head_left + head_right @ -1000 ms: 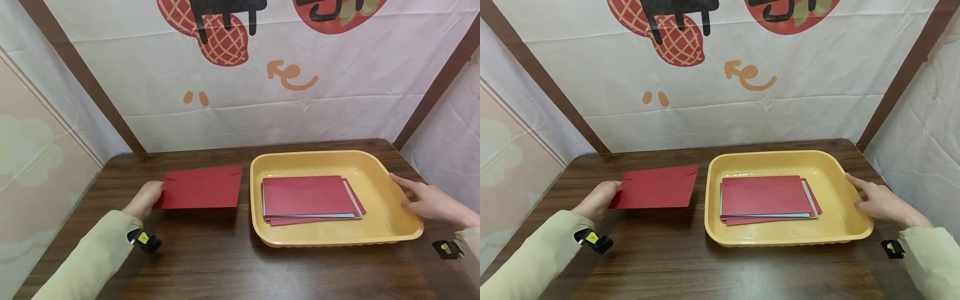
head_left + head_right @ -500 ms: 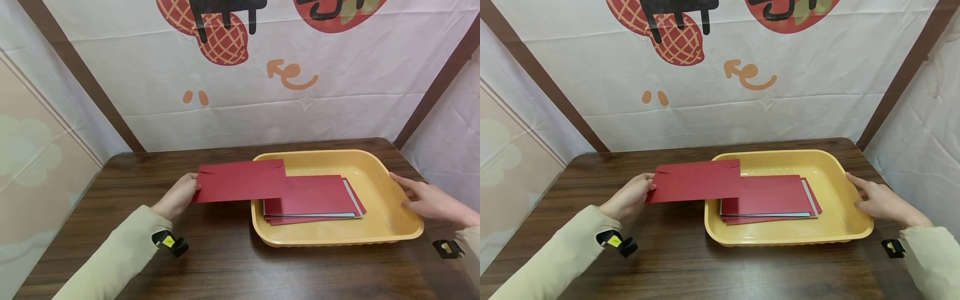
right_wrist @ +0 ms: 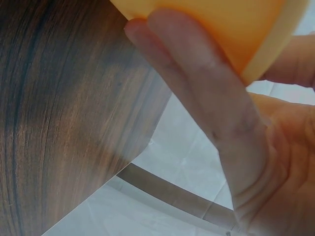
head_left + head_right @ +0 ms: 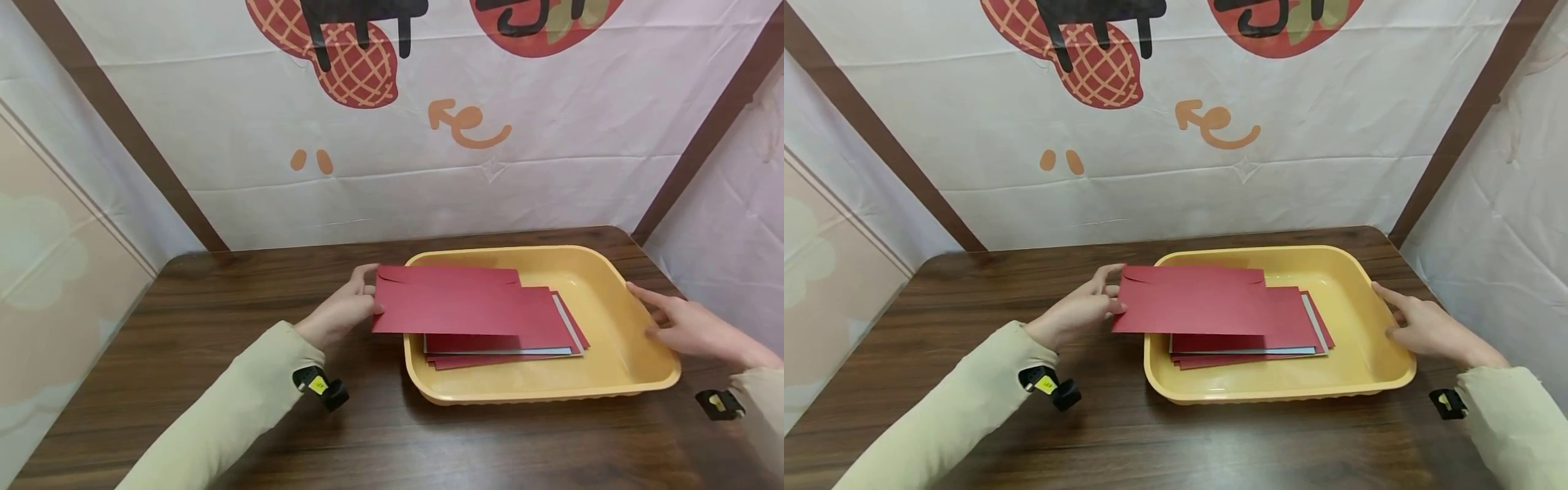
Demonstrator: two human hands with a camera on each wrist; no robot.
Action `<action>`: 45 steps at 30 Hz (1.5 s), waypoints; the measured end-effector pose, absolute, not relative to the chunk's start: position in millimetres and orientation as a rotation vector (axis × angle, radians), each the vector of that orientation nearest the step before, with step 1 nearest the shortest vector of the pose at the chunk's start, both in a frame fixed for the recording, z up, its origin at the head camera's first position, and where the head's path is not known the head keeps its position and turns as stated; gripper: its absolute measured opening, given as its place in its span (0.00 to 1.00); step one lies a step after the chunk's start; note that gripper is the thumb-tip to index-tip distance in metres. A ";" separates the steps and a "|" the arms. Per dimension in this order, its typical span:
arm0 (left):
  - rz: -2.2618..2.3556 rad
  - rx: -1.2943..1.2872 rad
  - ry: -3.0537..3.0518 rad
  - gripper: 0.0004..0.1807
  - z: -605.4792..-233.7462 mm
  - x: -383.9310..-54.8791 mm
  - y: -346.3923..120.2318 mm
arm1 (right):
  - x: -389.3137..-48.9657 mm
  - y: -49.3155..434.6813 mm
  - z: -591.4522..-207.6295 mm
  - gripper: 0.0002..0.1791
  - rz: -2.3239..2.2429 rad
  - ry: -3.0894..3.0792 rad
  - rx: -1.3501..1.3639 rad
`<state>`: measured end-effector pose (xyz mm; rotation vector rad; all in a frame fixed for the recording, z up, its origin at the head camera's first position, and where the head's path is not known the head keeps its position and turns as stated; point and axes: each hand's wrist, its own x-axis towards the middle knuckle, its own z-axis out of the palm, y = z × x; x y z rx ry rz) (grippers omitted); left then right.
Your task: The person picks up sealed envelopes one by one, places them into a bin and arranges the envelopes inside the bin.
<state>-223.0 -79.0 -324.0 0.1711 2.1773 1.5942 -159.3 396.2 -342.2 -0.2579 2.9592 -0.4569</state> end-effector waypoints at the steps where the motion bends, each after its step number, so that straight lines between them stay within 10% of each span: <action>1: 1.598 0.176 2.174 0.44 -323.5 -223.3 -74.3 | -159.4 396.2 -342.1 0.43 -0.457 2.958 -0.257; 45: 0.727 0.421 2.567 0.29 -329.0 -229.8 15.0 | -161.3 400.5 -347.2 0.43 -0.488 2.952 -0.262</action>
